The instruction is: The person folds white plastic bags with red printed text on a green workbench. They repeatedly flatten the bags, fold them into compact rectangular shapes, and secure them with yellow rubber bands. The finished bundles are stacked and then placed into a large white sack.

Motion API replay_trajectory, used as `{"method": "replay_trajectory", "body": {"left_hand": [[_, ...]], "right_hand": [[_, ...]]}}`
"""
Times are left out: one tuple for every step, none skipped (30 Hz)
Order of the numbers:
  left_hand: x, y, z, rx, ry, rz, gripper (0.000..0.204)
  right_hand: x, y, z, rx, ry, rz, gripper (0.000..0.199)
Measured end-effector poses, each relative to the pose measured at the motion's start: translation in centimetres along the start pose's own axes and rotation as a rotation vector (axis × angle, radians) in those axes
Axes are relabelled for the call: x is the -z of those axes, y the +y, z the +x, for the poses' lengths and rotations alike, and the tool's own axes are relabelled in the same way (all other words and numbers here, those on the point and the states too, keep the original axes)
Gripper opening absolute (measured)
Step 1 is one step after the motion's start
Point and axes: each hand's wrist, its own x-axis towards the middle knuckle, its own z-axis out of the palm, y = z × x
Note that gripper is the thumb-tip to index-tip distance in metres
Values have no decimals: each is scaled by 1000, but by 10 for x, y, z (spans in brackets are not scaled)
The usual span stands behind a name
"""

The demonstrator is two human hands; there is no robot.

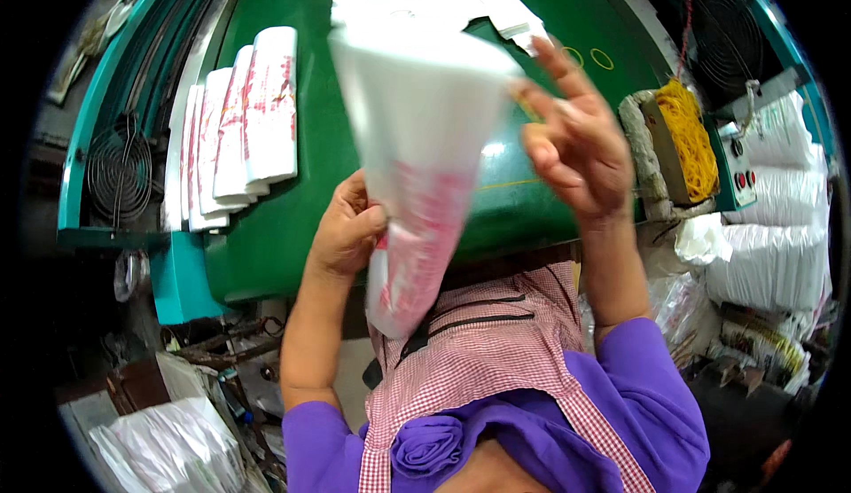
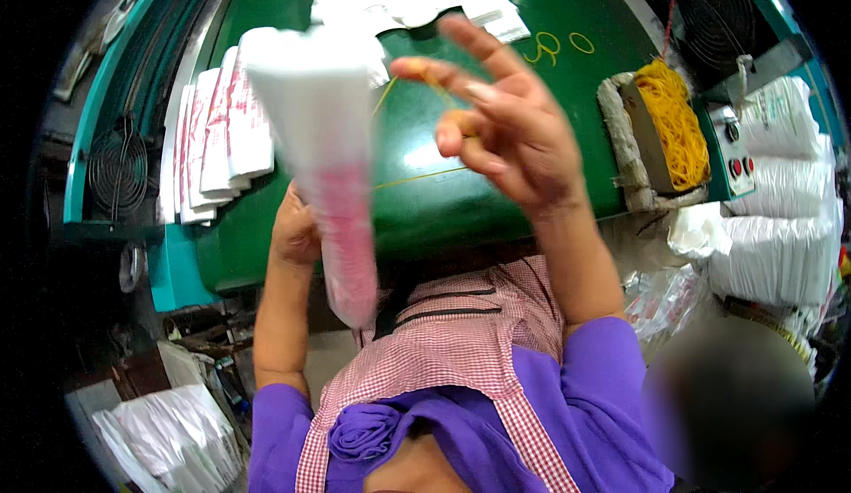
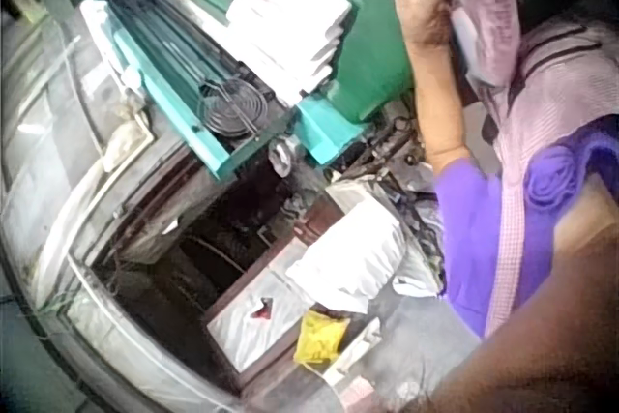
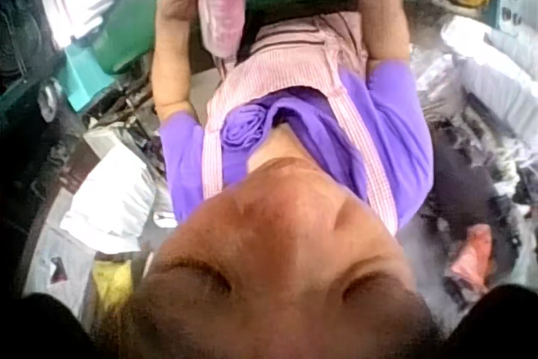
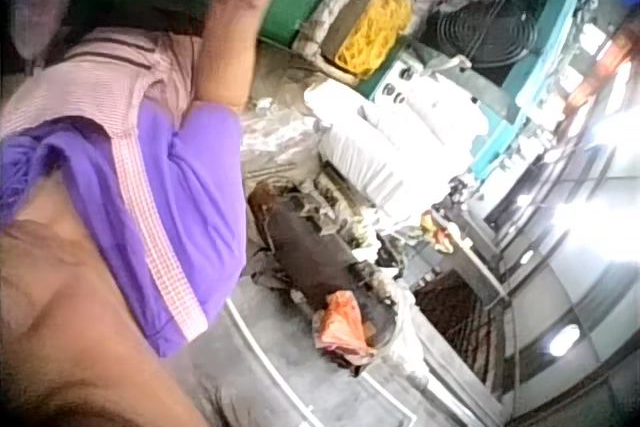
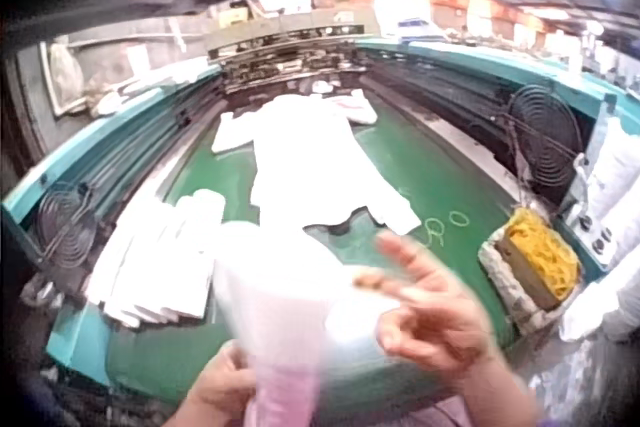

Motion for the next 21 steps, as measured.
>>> {"method": "replay_trajectory", "body": {"left_hand": [[0,10,0,44,-7,206,47],[-7,19,0,208,82,459,48],[-8,15,4,98,87,776,45],[-3,12,7,62,147,872,43],[2,11,11,28,207,968,42],[7,10,16,38,296,772,40],[19,7,18,-87,404,757,30],[30,11,17,-117,435,598,23],[39,15,17,-150,454,434,17],[44,17,18,-239,476,291,9],[51,18,21,-309,520,277,11],[57,23,26,-328,514,318,15],[62,27,35,-345,502,357,19],[69,31,39,-343,527,469,32],[72,38,35,-446,558,764,36],[73,48,32,-546,572,1058,41],[72,56,26,-637,579,1354,46],[68,59,20,-644,482,1521,55],[71,56,11,-542,438,1715,54],[86,49,8,-477,445,1844,52],[104,39,1,-396,465,1964,49]], "right_hand": [[-4,-10,-3,63,-21,-240,64],[-1,-12,-5,68,-74,-384,68],[-7,-3,-9,111,-114,-434,60],[-2,9,-15,92,-343,-762,54],[-6,20,-21,13,-527,-948,48],[-9,29,-26,-38,-731,-1125,43],[-16,41,-27,-144,-886,-1151,37],[-1,52,-21,-102,-651,-1162,32],[13,63,-16,-60,-409,-1147,27],[25,68,-1,-210,-19,-869,39],[43,77,18,-179,132,-578,64],[50,92,34,-202,24,-803,87],[49,119,48,-199,-23,-761,88],[38,145,68,-27,-156,-829,84],[36,163,91,-62,-96,-892,80],[31,176,118,-73,-64,-796,73],[29,184,139,-88,-31,-697,67],[38,187,151,-141,-124,-786,57],[46,194,163,-199,-232,-871,49],[64,196,179,-76,-356,-1081,39],[69,186,188,198,-311,-1392,37]]}}
